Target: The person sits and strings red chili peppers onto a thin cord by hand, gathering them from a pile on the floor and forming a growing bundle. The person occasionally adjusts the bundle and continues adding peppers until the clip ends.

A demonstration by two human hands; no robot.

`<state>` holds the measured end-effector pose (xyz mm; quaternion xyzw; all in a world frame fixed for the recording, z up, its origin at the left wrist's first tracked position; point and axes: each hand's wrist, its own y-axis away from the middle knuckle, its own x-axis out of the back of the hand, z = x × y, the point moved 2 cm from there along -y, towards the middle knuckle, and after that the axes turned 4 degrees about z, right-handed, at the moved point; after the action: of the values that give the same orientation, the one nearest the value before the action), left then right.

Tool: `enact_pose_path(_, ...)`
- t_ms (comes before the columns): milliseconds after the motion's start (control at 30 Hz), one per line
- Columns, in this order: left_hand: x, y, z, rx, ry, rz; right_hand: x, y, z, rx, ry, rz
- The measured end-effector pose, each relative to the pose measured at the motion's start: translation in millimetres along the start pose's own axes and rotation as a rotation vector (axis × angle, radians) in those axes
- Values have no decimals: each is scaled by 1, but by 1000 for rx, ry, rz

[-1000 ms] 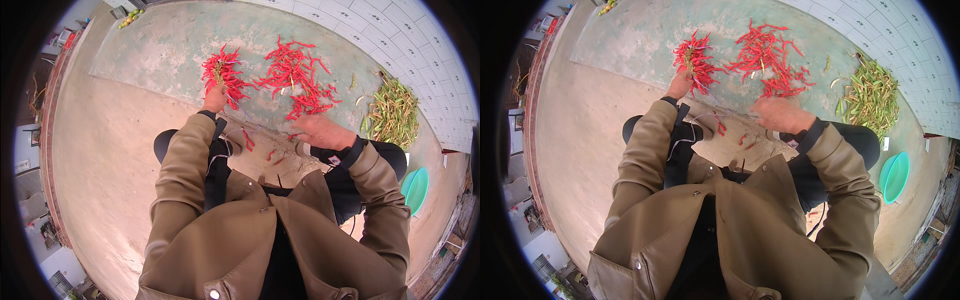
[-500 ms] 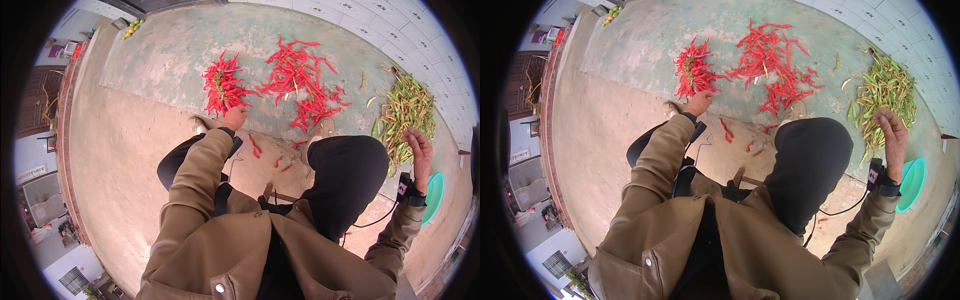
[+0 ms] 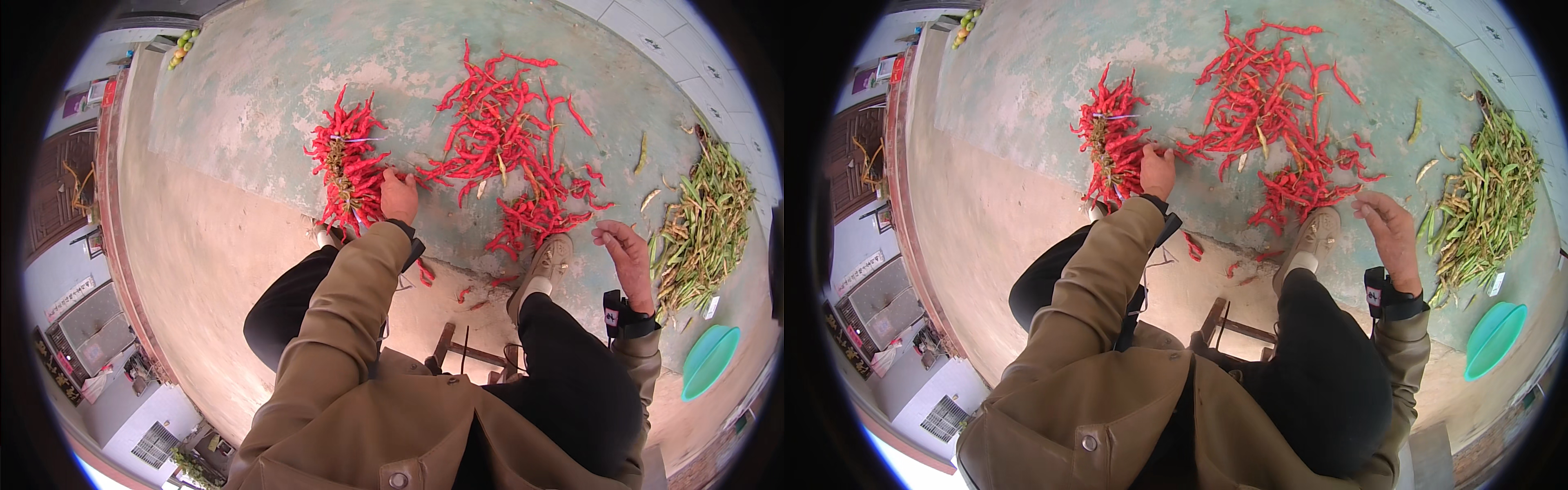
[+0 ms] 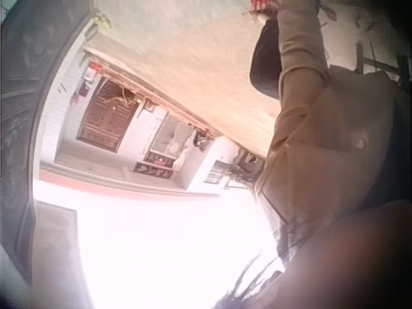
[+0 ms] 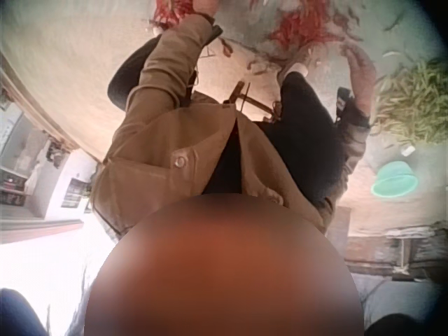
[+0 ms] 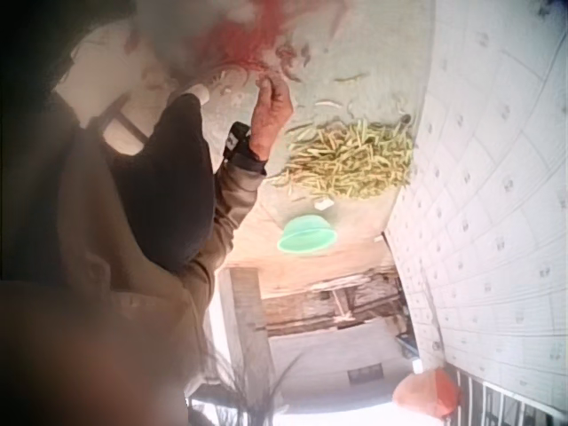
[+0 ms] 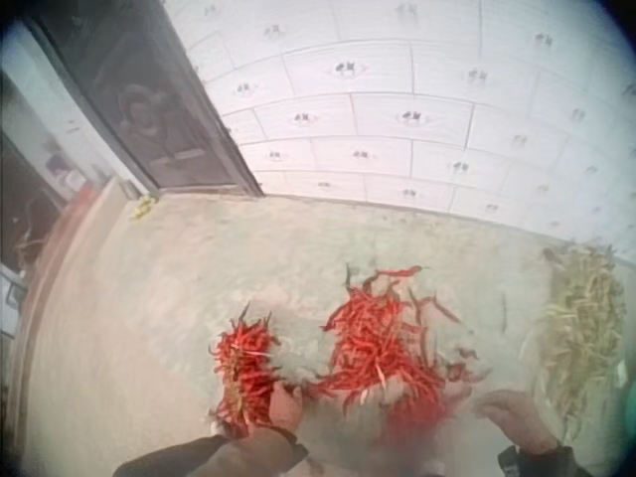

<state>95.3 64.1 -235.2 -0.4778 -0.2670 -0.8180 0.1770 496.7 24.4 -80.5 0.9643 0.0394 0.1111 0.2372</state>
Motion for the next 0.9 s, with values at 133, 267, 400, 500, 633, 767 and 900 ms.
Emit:
enact_pose_path(133, -11, 6, 26, -213, -71, 61, -23, -20, 14, 49, -73, -105)
enact_pose_path(267, -30, 28, 43, -432, -90, -79, -35, -19, 27, -57, -95, -137)
enact_pose_path(400, -54, 71, 59, -708, 49, -188, -42, -20, 35, -22, -133, -142)
enact_pose_path(500, -68, 97, 57, -615, 163, -280, -45, -23, 43, -10, -180, -173)
enact_pose_path(633, -61, 107, 43, -363, 441, -315, -49, -25, 56, -2, -119, -174)
enact_pose_path(767, -33, 118, 49, -322, 441, -459, -58, -25, 58, -48, -109, -180)
enact_pose_path(900, -19, 161, 84, -310, 603, -718, -79, -21, 54, -25, -132, -267)
